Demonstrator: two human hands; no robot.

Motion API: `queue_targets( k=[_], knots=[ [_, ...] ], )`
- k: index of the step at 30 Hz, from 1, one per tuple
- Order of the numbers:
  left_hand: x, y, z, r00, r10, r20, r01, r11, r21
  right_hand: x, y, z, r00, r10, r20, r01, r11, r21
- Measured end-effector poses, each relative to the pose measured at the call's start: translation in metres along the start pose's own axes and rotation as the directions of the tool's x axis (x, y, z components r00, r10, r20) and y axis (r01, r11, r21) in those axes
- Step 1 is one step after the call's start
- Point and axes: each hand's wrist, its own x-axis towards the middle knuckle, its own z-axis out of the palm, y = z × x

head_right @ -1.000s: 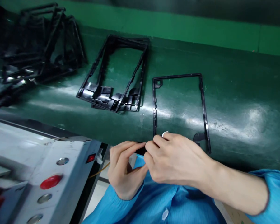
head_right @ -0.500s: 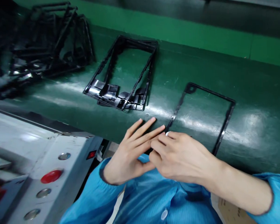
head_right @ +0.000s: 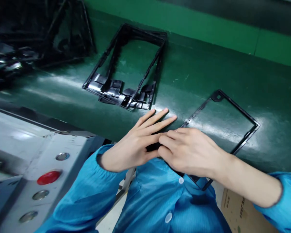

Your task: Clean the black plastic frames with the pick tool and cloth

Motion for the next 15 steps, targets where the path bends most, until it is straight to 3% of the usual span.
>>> queue_targets(
  k=[2, 3, 5, 7, 8, 9, 11, 15],
  knots=[
    [-0.012, 0.021, 0.008, 0.988, -0.082, -0.131, 0.08, 0.997, -0.016, -0.004, 0.005, 0.0, 0.998, 0.066, -0.002, -0.065, 0.995, 0.076],
    [-0.019, 0.037, 0.017, 0.959, -0.139, -0.247, 0.136, 0.99, -0.03, -0.006, 0.007, 0.0, 0.994, 0.112, -0.012, -0.11, 0.987, 0.115],
    [-0.032, 0.074, 0.043, 0.843, -0.209, -0.496, 0.198, 0.977, -0.074, -0.008, 0.01, 0.001, 0.975, 0.209, -0.068, -0.196, 0.966, 0.166],
    [-0.039, 0.109, 0.075, 0.81, -0.229, -0.541, 0.203, 0.973, -0.108, -0.009, 0.012, 0.002, 0.953, 0.273, -0.134, -0.252, 0.956, 0.151],
    [-0.04, 0.121, 0.089, 0.819, -0.185, -0.544, 0.168, 0.983, -0.081, -0.008, 0.013, 0.002, 0.949, 0.28, -0.145, -0.265, 0.957, 0.113],
    [-0.04, 0.129, 0.101, 0.862, -0.122, -0.491, 0.115, 0.992, -0.044, -0.008, 0.015, 0.003, 0.951, 0.276, -0.137, -0.269, 0.961, 0.067],
    [-0.039, 0.129, 0.113, 0.895, -0.085, -0.437, 0.075, 0.996, -0.04, -0.009, 0.018, 0.003, 0.957, 0.274, -0.098, -0.277, 0.961, -0.019],
    [-0.043, 0.099, 0.094, 0.922, -0.106, -0.373, 0.059, 0.989, -0.136, -0.022, 0.028, 0.001, 0.93, 0.334, -0.15, -0.353, 0.928, -0.119]
  ],
)
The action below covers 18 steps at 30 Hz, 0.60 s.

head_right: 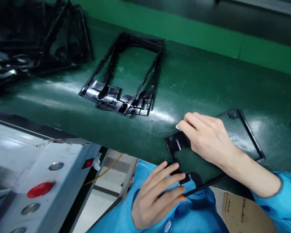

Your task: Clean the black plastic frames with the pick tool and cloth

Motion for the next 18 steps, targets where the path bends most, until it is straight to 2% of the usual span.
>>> queue_targets(
  k=[2, 5, 10, 13, 18],
  knots=[
    [0.001, -0.011, -0.017, 0.999, -0.009, 0.046, 0.009, 1.0, 0.015, -0.006, 0.005, -0.001, 0.998, 0.055, -0.043, -0.056, 0.998, -0.021],
    [-0.001, -0.019, -0.027, 0.999, -0.032, 0.012, 0.031, 0.994, 0.104, -0.01, 0.006, -0.003, 0.991, 0.123, -0.053, -0.125, 0.992, -0.027],
    [-0.005, -0.023, -0.021, 0.998, -0.036, 0.054, 0.025, 0.98, 0.198, -0.006, -0.008, -0.007, 0.982, 0.188, 0.005, -0.188, 0.982, 0.004],
    [-0.002, -0.023, -0.02, 0.997, -0.057, 0.058, 0.044, 0.977, 0.211, -0.002, -0.016, -0.009, 0.983, 0.182, 0.04, -0.182, 0.983, 0.001],
    [0.004, -0.021, -0.023, 0.993, -0.102, 0.063, 0.087, 0.975, 0.204, 0.006, -0.021, -0.006, 0.99, 0.142, 0.015, -0.14, 0.987, -0.082]
  ],
)
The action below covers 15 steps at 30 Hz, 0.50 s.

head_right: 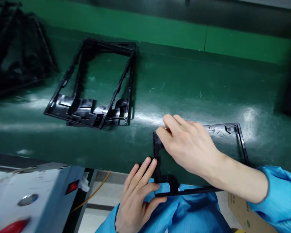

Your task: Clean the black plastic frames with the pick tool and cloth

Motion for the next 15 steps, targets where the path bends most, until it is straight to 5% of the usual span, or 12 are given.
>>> queue_targets(
  k=[15],
  knots=[
    [-0.002, -0.002, -0.001, 0.999, 0.01, 0.049, -0.012, 1.0, 0.029, 0.014, -0.007, 0.005, 0.999, -0.04, -0.015, 0.04, 0.998, -0.042]
  ],
)
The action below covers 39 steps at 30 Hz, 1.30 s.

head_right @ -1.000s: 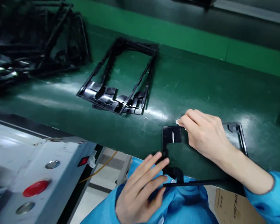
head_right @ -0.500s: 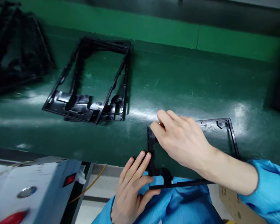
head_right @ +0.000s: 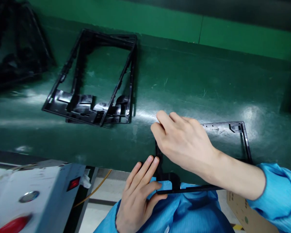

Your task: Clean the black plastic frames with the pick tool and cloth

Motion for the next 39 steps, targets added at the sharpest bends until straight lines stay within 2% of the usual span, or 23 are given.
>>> queue_targets(
  k=[12, 17, 20, 23, 28, 30, 35, 39],
  knots=[
    [-0.001, 0.003, 0.0, 1.0, 0.014, -0.017, -0.015, 0.999, -0.036, 0.007, 0.008, 0.004, 0.985, -0.174, -0.004, 0.174, 0.984, -0.04],
    [0.007, 0.008, -0.009, 0.998, -0.06, 0.014, 0.061, 0.995, -0.074, 0.008, 0.01, 0.004, 0.984, -0.176, 0.015, 0.177, 0.984, -0.029],
    [0.019, 0.005, -0.01, 0.998, -0.057, 0.013, 0.056, 0.998, 0.032, 0.007, 0.009, 0.003, 0.984, -0.173, 0.034, 0.174, 0.984, -0.026],
    [0.028, -0.004, -0.004, 0.999, 0.016, 0.033, -0.021, 0.988, 0.155, 0.009, 0.008, 0.002, 0.984, -0.175, 0.044, 0.176, 0.984, -0.022],
    [0.027, -0.011, 0.002, 0.999, 0.039, 0.037, -0.044, 0.986, 0.163, 0.014, 0.009, -0.001, 0.971, -0.159, 0.178, 0.15, 0.987, 0.063],
    [0.026, -0.009, 0.002, 0.998, 0.04, 0.042, -0.047, 0.985, 0.165, 0.014, 0.009, -0.002, 0.965, -0.177, 0.195, 0.165, 0.983, 0.075],
    [0.027, -0.006, 0.0, 0.998, 0.038, 0.043, -0.044, 0.986, 0.161, 0.011, 0.009, 0.001, 0.951, -0.295, 0.09, 0.292, 0.955, 0.05],
    [0.028, -0.006, -0.001, 0.998, 0.032, 0.059, -0.041, 0.986, 0.162, 0.013, 0.01, 0.004, 0.954, -0.294, 0.062, 0.293, 0.956, 0.019]
  ],
)
